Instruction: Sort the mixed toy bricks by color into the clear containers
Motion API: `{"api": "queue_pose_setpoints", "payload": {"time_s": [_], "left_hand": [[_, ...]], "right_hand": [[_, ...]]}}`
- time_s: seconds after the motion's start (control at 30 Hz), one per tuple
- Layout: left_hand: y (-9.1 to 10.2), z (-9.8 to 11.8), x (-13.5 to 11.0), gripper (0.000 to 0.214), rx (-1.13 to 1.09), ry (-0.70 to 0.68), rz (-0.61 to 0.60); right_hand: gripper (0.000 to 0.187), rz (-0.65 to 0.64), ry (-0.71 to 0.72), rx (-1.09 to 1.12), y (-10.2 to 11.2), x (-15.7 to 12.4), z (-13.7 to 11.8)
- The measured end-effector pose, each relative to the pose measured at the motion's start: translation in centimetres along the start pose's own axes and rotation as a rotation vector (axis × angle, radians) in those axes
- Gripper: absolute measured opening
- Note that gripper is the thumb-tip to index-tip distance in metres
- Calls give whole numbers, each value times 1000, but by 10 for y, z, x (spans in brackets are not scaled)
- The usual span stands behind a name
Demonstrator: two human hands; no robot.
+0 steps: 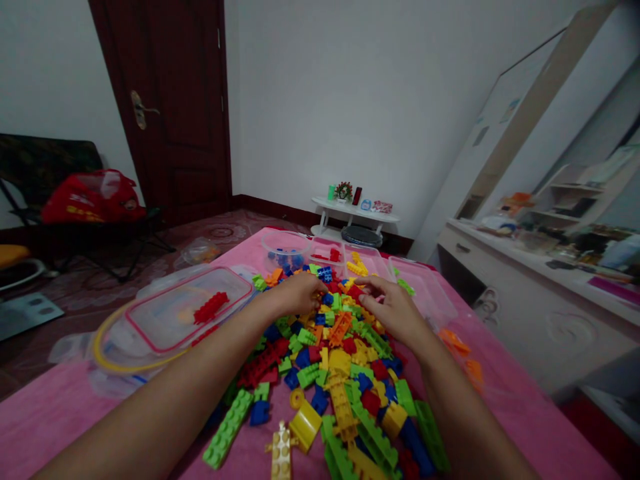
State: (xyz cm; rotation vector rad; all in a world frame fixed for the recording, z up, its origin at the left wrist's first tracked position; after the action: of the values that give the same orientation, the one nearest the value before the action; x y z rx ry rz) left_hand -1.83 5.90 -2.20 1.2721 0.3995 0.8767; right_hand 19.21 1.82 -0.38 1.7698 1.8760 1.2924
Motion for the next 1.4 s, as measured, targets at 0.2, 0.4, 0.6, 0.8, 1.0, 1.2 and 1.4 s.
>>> {"api": "queue_pose_setpoints", "payload": {"time_s": [0.2, 0.4, 0.6, 0.8, 1.0, 1.2, 1.4], "left_hand": [[-7, -1, 2, 27, -51, -15, -36], [5, -3, 2, 33, -162, 26, 70], [19, -23, 6, 25, -475, 145, 345], [18, -23, 9, 20, -746, 147, 354], [14, -11, 13, 21, -842, 97, 273], [36, -13, -3, 26, -429, 177, 263], [70, 0, -20, 27, -174, 213, 125]], "right_hand": [[34, -6, -51, 230, 0, 1, -4], [34, -242, -34, 370, -20, -17, -53], [28, -470, 372, -52, -67, -44, -106], [19, -533, 468, -379, -92, -53, -118], [21, -506, 338, -242, -87, -52, -106], [15, -145, 103, 110, -48, -29, -81], [20, 3, -300, 886, -31, -16, -59]]}}
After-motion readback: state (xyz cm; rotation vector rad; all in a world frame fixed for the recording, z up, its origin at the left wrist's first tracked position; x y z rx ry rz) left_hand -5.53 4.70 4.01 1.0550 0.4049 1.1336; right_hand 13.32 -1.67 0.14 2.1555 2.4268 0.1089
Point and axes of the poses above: each hand's wrist, its own x-axis towards the middle knuckle, its own y-axis out of the back of the hand, z = x × y, the point moved 1 cm from there along x, towards the middle knuckle, and after that the axes turned 1 degree about x, right-handed, at the moved point
